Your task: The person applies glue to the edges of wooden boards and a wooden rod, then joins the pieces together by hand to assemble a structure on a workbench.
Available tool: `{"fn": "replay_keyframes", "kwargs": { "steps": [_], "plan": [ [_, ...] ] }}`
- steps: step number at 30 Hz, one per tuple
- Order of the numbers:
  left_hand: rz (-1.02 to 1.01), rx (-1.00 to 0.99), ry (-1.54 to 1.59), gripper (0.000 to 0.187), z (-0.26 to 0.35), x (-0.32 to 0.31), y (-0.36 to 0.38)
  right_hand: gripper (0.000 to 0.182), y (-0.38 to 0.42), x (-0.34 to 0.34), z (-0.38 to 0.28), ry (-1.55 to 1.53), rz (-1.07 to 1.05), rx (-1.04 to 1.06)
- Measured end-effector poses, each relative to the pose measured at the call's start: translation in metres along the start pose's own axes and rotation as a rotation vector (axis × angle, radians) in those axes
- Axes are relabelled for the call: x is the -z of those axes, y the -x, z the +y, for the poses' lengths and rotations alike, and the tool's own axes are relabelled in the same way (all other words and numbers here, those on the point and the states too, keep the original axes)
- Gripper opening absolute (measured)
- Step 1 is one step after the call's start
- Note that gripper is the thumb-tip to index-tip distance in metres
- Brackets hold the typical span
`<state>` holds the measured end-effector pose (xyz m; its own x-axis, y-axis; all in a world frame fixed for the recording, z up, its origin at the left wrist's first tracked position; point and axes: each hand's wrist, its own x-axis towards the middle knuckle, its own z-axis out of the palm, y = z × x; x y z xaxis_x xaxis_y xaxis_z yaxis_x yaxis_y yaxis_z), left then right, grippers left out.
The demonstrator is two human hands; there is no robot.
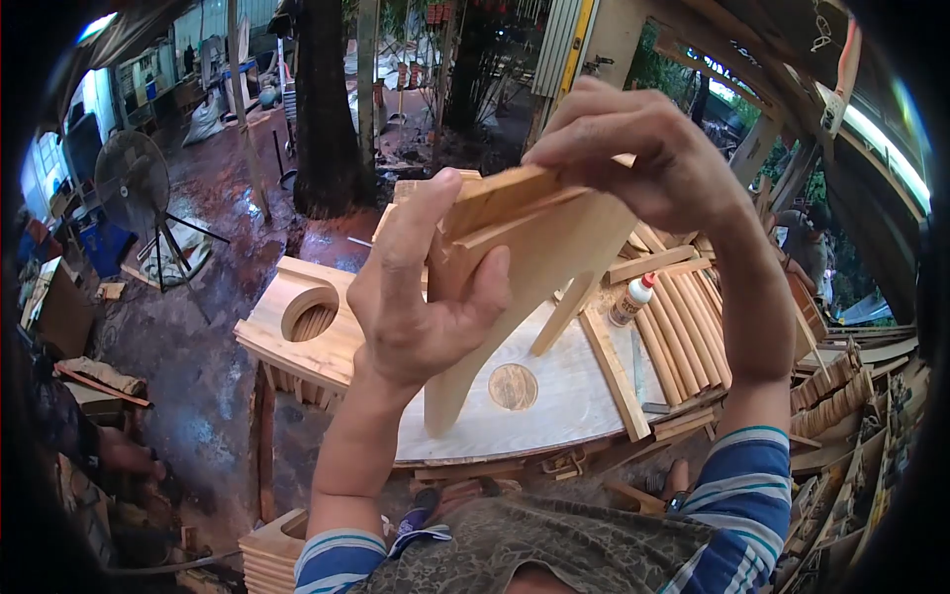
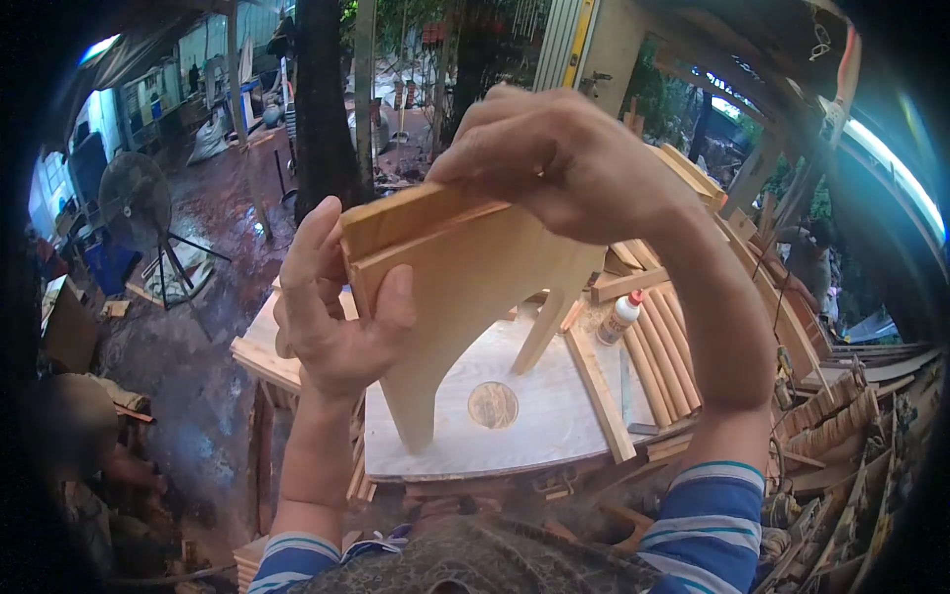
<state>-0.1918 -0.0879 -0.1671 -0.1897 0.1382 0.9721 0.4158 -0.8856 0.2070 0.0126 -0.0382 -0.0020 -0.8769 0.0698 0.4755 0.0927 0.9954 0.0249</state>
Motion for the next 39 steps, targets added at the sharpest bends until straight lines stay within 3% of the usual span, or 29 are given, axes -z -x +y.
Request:
{"fn": "replay_keyframes", "kwargs": {
  "steps": [4, 6, 11, 14, 24, 26, 28, 34, 35, 36, 38, 39],
  "plan": [
    [-0.072, -0.11, -0.164, 0.073, 0.002, 0.004, -0.006, 0.022, 0.001, 0.007, 0.009, 0.044, -0.005, -0.026],
    [0.015, -0.057, -0.019, 0.071, 0.005, -0.001, -0.004, 0.023, -0.002, 0.009, 0.009, 0.012, -0.022, -0.051],
    [0.007, -0.025, 0.038, 0.076, 0.005, -0.001, 0.001, 0.026, -0.006, 0.01, 0.004, -0.071, -0.05, -0.011],
    [-0.027, 0.051, -0.011, 0.075, 0.004, 0.004, 0.0, 0.026, -0.011, 0.006, 0.005, -0.012, -0.064, 0.015],
    [-0.124, -0.098, -0.061, 0.063, 0.001, 0.006, -0.017, 0.028, -0.007, -0.007, 0.012, -0.135, -0.054, -0.047],
    [-0.02, -0.059, 0.014, 0.053, 0.002, 0.001, -0.017, 0.028, -0.007, -0.008, 0.012, -0.137, -0.054, -0.053],
    [-0.019, -0.061, 0.003, 0.053, 0.0, 0.001, -0.017, 0.025, -0.009, -0.008, 0.015, -0.091, -0.053, 0.013],
    [-0.039, -0.062, -0.015, 0.053, 0.001, 0.004, -0.018, 0.019, -0.031, 0.009, 0.011, -0.125, -0.097, -0.086],
    [-0.044, -0.064, -0.03, 0.052, 0.002, 0.004, -0.018, 0.027, -0.043, 0.017, 0.007, -0.162, -0.046, -0.187],
    [-0.049, -0.066, -0.024, 0.052, 0.002, 0.005, -0.017, 0.035, -0.06, 0.019, 0.014, -0.19, 0.104, 0.077],
    [-0.075, -0.024, -0.062, 0.052, 0.003, 0.007, -0.016, 0.067, -0.087, 0.022, -0.059, 0.109, 0.24, -0.156],
    [-0.077, -0.022, -0.058, 0.052, 0.004, 0.008, -0.016, 0.067, -0.09, 0.01, -0.041, 0.11, 0.24, -0.159]
  ]
}}
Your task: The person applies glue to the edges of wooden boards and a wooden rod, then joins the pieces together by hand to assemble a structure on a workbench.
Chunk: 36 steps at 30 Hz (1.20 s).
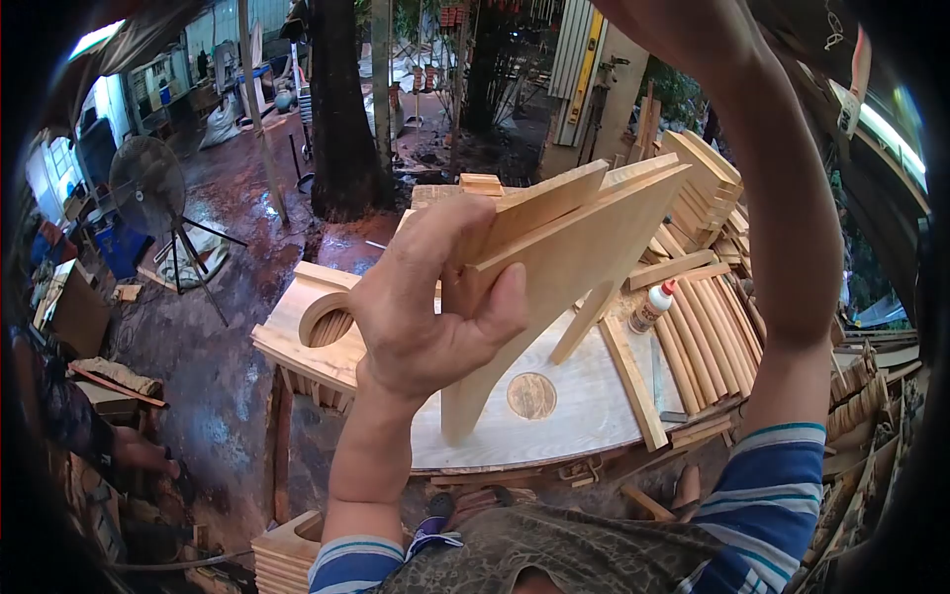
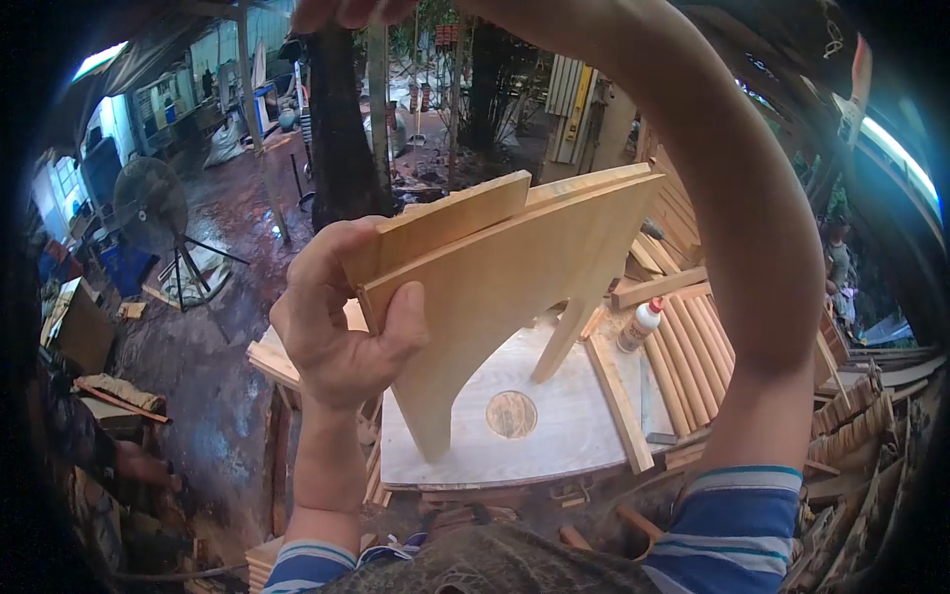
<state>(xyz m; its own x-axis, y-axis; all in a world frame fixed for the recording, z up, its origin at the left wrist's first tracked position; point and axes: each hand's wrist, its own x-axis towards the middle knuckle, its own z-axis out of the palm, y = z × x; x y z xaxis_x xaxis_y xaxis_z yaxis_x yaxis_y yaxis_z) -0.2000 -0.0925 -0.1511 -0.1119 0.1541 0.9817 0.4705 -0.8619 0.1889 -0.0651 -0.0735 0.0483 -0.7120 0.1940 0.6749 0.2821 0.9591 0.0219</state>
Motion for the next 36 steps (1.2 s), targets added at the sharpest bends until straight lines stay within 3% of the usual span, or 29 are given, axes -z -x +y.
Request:
{"fn": "replay_keyframes", "kwargs": {
  "steps": [3, 4, 5, 12, 17, 18, 23, 25, 26, 27, 28, 30, 31, 33, 34, 36],
  "plan": [
    [0.022, -0.035, -0.006, 0.05, 0.0, 0.001, -0.003, 0.07, -0.003, -0.063, 0.089, -0.328, -0.146, 0.381],
    [0.003, -0.033, 0.0, 0.048, 0.001, 0.002, -0.002, 0.086, 0.011, -0.075, 0.046, -0.31, -0.632, -0.245],
    [-0.016, -0.031, 0.007, 0.047, 0.002, 0.003, -0.002, 0.094, 0.01, -0.075, 0.034, -0.506, -0.571, -0.387],
    [-0.027, -0.019, 0.018, 0.041, 0.002, 0.004, -0.006, 0.098, -0.004, -0.058, 0.046, -0.429, -0.456, -0.242],
    [0.013, -0.045, 0.06, 0.041, -0.004, -0.001, -0.006, 0.075, 0.023, -0.059, 0.05, -0.359, -0.562, -0.351],
    [0.033, -0.067, 0.054, 0.042, -0.005, 0.0, -0.006, 0.074, 0.028, -0.076, 0.059, -0.428, -0.334, -0.128],
    [0.064, -0.058, 0.116, 0.045, -0.011, 0.0, -0.002, 0.081, 0.016, -0.065, 0.057, -0.316, -0.578, -0.235],
    [-0.025, -0.055, 0.086, 0.051, -0.011, 0.003, 0.0, 0.078, 0.005, -0.054, 0.053, -0.317, -0.368, -0.152],
    [-0.069, -0.062, 0.083, 0.065, -0.014, 0.004, 0.004, 0.077, -0.004, -0.049, 0.05, -0.367, -0.2, -0.109],
    [-0.065, -0.06, 0.073, 0.065, -0.014, 0.002, 0.009, 0.075, -0.017, -0.038, 0.063, -0.417, -0.178, 0.088],
    [-0.019, 0.028, 0.187, 0.075, -0.013, -0.002, 0.015, 0.075, -0.019, -0.042, 0.057, -0.424, -0.185, 0.091],
    [-0.003, 0.139, 0.297, 0.102, -0.01, -0.004, 0.02, 0.075, -0.008, -0.053, 0.033, -0.502, -0.382, -0.097],
    [0.014, 0.151, 0.302, 0.102, -0.009, -0.008, 0.021, 0.075, -0.001, -0.058, 0.021, -0.533, -0.487, -0.196],
    [0.255, 0.135, 0.415, 0.099, -0.007, -0.018, 0.022, 0.077, 0.005, -0.069, 0.005, -0.584, -0.705, -0.401],
    [0.279, 0.155, 0.396, 0.1, -0.007, -0.02, 0.024, 0.085, 0.01, -0.09, 0.024, -0.455, -0.476, -0.129],
    [0.275, 0.169, 0.411, 0.099, -0.008, -0.015, 0.023, 0.087, 0.005, -0.09, 0.021, -0.431, -0.573, -0.179]
  ]
}}
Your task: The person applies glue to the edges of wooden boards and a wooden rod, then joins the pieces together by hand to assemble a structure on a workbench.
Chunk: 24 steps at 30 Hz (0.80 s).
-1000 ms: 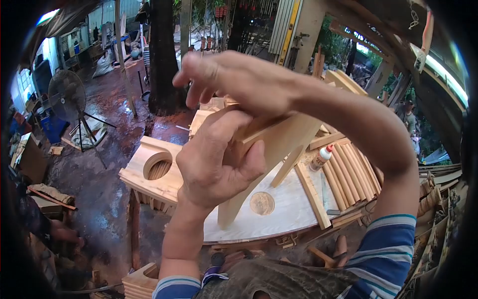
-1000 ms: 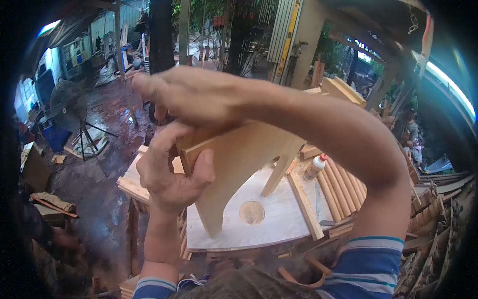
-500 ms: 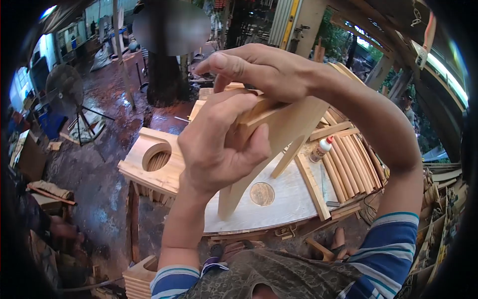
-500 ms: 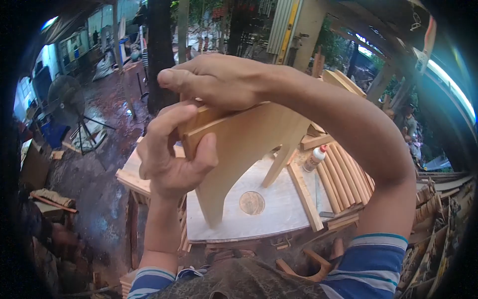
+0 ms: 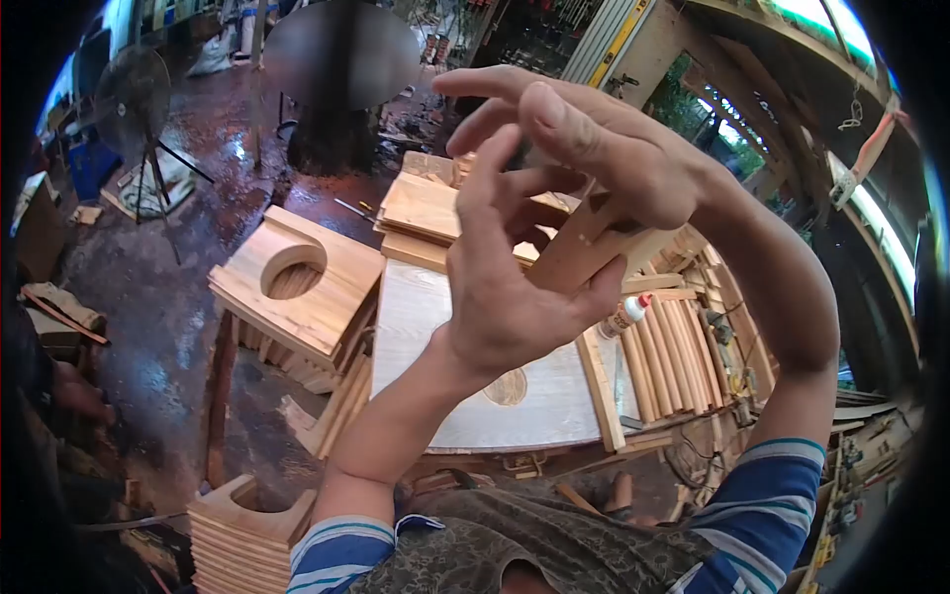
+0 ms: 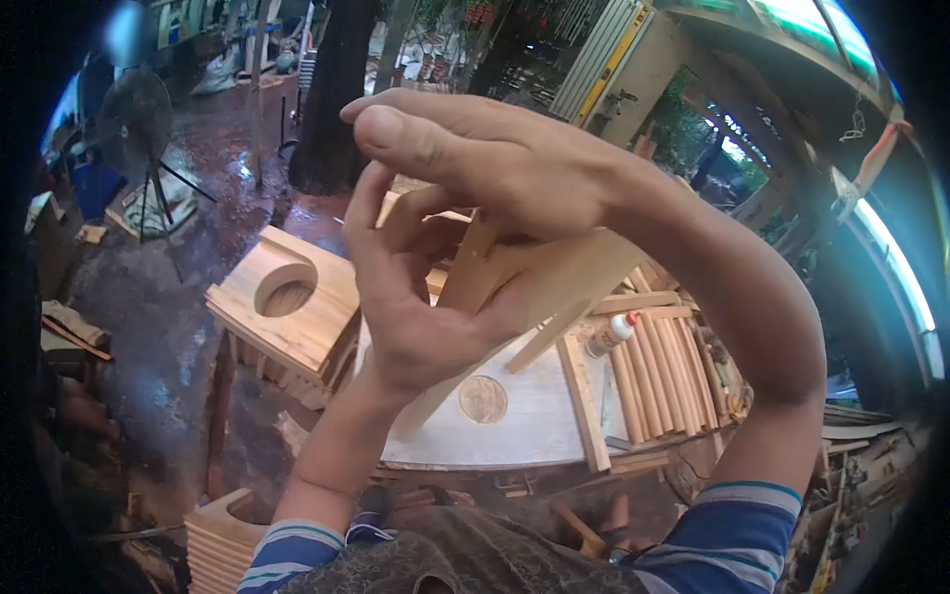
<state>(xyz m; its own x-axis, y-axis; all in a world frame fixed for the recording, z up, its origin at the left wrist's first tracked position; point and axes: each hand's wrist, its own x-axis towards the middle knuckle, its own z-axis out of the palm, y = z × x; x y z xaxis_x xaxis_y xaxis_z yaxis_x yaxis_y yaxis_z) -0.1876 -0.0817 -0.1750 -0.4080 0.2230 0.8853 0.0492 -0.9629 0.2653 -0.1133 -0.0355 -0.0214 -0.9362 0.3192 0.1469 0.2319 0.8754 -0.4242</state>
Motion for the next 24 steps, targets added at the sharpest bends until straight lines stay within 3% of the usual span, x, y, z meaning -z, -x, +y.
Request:
{"fn": "replay_keyframes", "kwargs": {
  "steps": [3, 6, 9, 11, 13, 15, 17, 19, 20, 21, 22, 23, 24],
  "plan": [
    [-0.003, 0.021, 0.06, 0.097, -0.002, 0.001, 0.003, 0.099, -0.005, 0.006, 0.004, 0.043, -0.067, -0.057],
    [-0.015, 0.044, -0.033, 0.089, 0.002, 0.004, 0.0, 0.091, -0.013, 0.018, 0.013, -0.173, 0.008, 0.017],
    [-0.009, -0.064, -0.011, 0.085, -0.008, 0.003, -0.003, 0.078, -0.013, 0.057, 0.008, -0.307, 0.223, 0.246],
    [-0.037, -0.013, -0.096, 0.085, -0.006, 0.008, -0.007, 0.076, 0.021, 0.091, 0.009, 0.081, 0.472, 0.491],
    [-0.144, 0.055, -0.208, 0.088, -0.006, 0.014, -0.008, 0.068, 0.075, 0.067, -0.012, -0.221, 0.899, 0.382],
    [-0.131, 0.182, -0.207, 0.081, 0.007, 0.013, -0.012, 0.059, 0.155, 0.082, 0.038, -0.314, 0.892, 0.601],
    [-0.205, 0.201, -0.327, 0.082, 0.018, 0.018, -0.021, 0.051, 0.234, 0.08, 0.14, -0.157, 1.446, 0.445],
    [-0.341, 0.208, -0.321, 0.081, 0.022, 0.029, -0.038, 0.017, 0.284, 0.01, 0.264, -0.334, 1.901, 0.023],
    [-0.433, 0.177, -0.413, 0.066, 0.025, 0.04, -0.05, 0.016, 0.267, -0.043, 0.265, -0.203, 1.862, -0.348],
    [-0.633, 0.164, -0.642, 0.05, 0.033, 0.053, -0.072, 0.014, 0.291, -0.083, 0.335, -0.197, 1.837, -0.498],
    [-0.664, 0.284, -0.906, 0.043, 0.056, 0.04, -0.083, 0.015, 0.285, -0.119, 0.332, -0.347, 1.76, -0.745],
    [-0.763, 0.402, -0.985, 0.051, 0.068, 0.036, -0.093, 0.018, 0.31, -0.164, 0.407, -0.261, 1.55, -0.814],
    [-0.803, 0.298, -1.017, 0.058, 0.071, 0.026, -0.095, 0.023, 0.316, -0.191, 0.435, -0.063, 1.307, -0.906]
  ]
}}
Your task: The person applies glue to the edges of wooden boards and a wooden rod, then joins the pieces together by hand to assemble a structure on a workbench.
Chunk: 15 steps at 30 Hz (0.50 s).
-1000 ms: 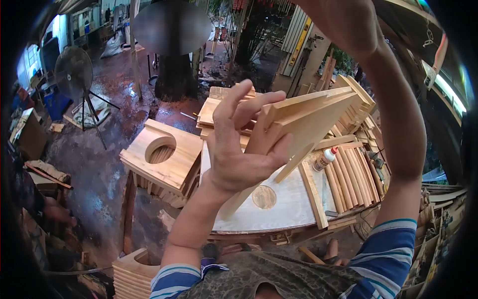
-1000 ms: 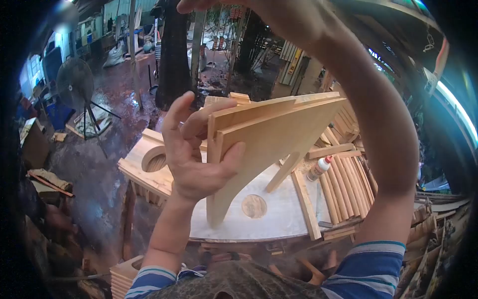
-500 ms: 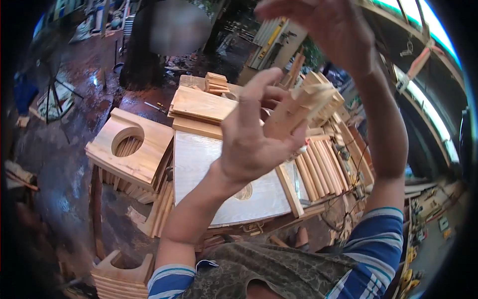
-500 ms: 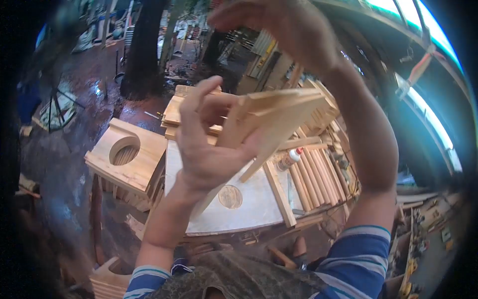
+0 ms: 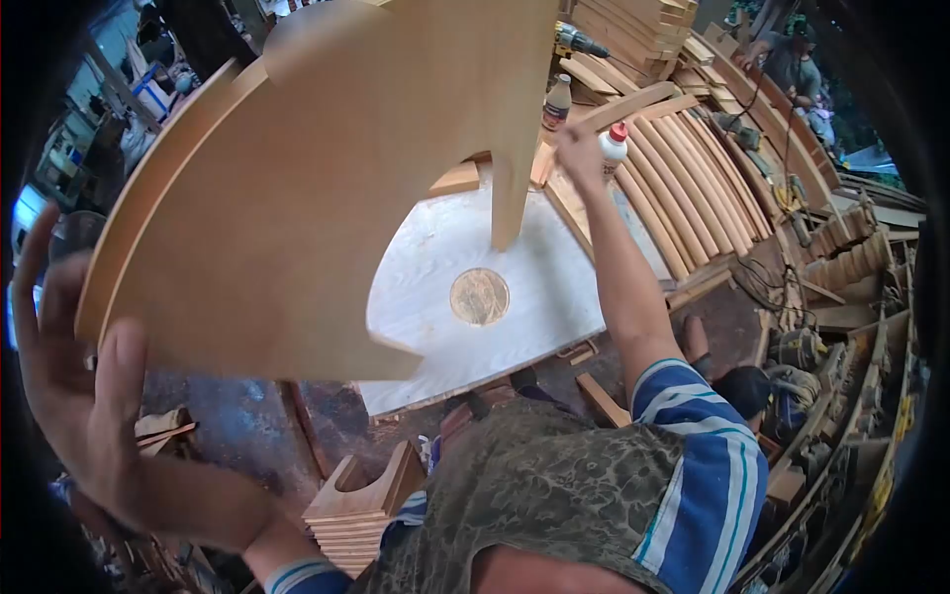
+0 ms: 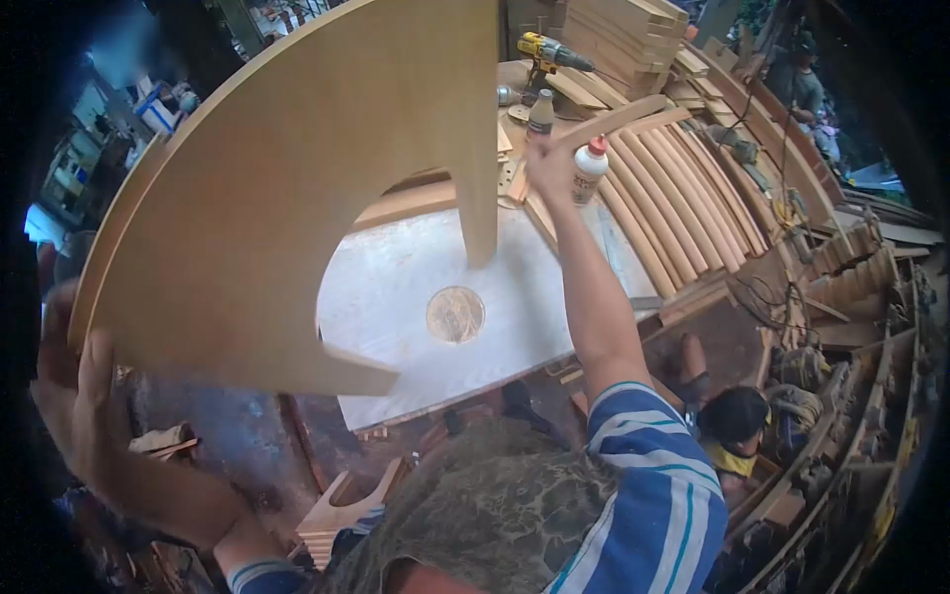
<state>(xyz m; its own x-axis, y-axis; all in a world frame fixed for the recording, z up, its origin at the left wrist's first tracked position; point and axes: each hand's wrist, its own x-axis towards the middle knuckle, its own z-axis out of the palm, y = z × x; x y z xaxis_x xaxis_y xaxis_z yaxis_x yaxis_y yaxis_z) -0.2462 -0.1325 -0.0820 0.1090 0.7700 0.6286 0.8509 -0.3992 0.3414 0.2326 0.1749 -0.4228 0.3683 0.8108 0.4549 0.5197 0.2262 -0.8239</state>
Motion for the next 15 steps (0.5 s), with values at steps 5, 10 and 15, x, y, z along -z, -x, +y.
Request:
{"fn": "replay_keyframes", "kwargs": {
  "steps": [5, 10, 15],
  "plan": [
    [-0.264, 0.158, -0.49, 0.078, 0.072, 0.012, -0.034, 0.03, -0.001, -0.025, 0.034, 0.506, -0.266, -0.268],
    [-0.286, 0.276, -0.429, 0.094, 0.123, -0.041, -0.057, 0.037, -0.024, -0.047, 0.088, 0.64, -0.455, -0.397],
    [-0.245, 0.049, -0.766, 0.083, 0.135, -0.069, -0.056, 0.033, -0.027, -0.05, 0.112, 0.588, -0.373, -0.367]
  ]
}}
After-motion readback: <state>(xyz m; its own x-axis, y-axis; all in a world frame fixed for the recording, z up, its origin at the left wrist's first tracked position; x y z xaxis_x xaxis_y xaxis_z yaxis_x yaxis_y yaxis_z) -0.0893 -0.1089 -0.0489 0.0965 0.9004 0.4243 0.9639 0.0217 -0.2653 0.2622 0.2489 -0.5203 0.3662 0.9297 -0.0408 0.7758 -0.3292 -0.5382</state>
